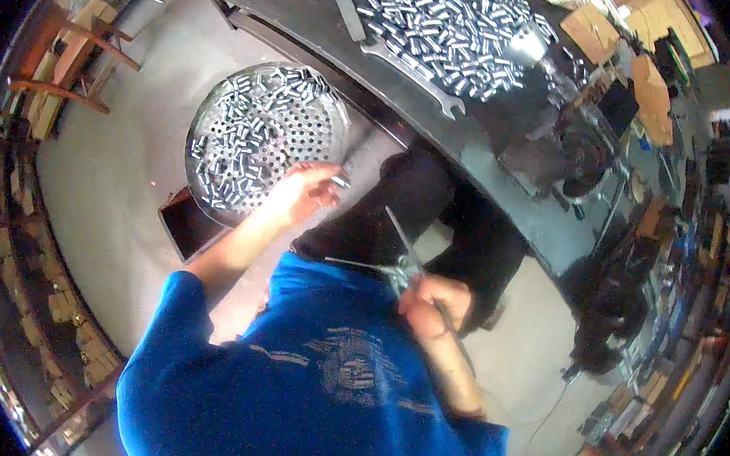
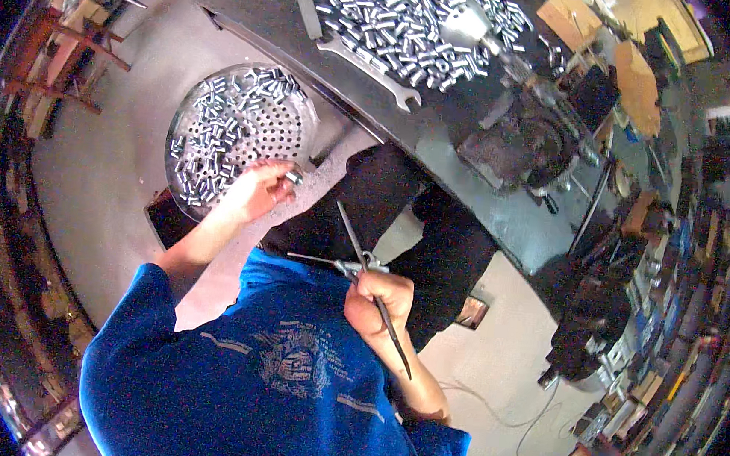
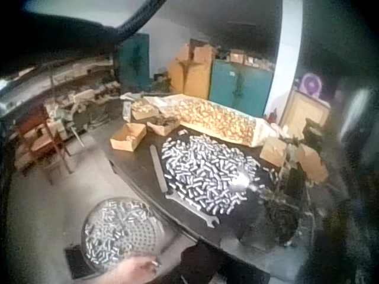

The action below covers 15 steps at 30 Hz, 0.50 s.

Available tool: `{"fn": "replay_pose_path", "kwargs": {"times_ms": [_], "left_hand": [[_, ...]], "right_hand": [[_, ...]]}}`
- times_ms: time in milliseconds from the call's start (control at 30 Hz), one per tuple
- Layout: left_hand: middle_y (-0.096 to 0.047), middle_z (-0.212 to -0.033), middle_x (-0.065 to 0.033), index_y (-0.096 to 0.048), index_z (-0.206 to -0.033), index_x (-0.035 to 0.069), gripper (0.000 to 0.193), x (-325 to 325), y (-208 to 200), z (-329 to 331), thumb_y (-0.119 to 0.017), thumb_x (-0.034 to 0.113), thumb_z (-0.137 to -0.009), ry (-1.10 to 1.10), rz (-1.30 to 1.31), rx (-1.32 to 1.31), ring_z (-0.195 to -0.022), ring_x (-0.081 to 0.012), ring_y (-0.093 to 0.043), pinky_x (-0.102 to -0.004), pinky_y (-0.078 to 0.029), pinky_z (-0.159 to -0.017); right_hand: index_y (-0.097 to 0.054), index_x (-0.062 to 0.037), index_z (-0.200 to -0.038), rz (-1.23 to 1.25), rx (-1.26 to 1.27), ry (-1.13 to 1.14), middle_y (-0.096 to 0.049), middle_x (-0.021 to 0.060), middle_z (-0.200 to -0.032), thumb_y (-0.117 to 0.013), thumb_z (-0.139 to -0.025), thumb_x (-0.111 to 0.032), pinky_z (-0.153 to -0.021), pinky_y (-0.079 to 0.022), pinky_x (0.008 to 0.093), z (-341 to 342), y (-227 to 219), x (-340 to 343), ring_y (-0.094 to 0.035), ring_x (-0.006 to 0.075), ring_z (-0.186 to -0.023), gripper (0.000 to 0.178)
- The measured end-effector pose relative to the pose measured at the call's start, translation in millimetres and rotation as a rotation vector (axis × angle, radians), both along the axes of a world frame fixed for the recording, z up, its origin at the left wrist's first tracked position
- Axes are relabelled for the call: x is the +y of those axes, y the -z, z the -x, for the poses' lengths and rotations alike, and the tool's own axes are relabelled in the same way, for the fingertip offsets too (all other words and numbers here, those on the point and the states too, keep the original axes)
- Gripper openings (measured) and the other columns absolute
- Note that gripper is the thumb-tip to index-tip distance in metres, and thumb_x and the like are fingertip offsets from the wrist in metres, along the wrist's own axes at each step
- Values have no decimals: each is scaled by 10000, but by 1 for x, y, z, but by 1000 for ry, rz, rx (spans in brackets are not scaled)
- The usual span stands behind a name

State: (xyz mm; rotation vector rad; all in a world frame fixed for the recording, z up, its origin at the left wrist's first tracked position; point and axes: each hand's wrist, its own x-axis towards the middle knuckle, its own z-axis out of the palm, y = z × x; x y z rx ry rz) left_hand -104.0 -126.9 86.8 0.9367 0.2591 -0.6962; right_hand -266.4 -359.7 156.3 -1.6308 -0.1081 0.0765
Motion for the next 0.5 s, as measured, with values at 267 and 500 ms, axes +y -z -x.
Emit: {"fn": "replay_pose_path", "kwargs": {"times_ms": [267,500], "left_hand": [[-505,-564,-53,-587,-839,-32,269,-39,-45,49,-539,231,-876,347,189,114,-396,-118,-446,-263,-438,-443],[-481,-519,-24,-601,-799,-35,232,-41,-57,49,-583,188,-857,369,-29,-53,-400,-92,-448,-240,-422,-412]], "right_hand": [[-308,-56,-539,100,-102,188,-270,37,-506,-640,-754,-435,-420,-213,305,-17,-24,13,-282,164,-448,549],[-301,-54,-547,61,-128,103,-269,45,-499,-599,-777,-484,-419,-223,319,-21,-15,10,-290,190,-438,572]]}}
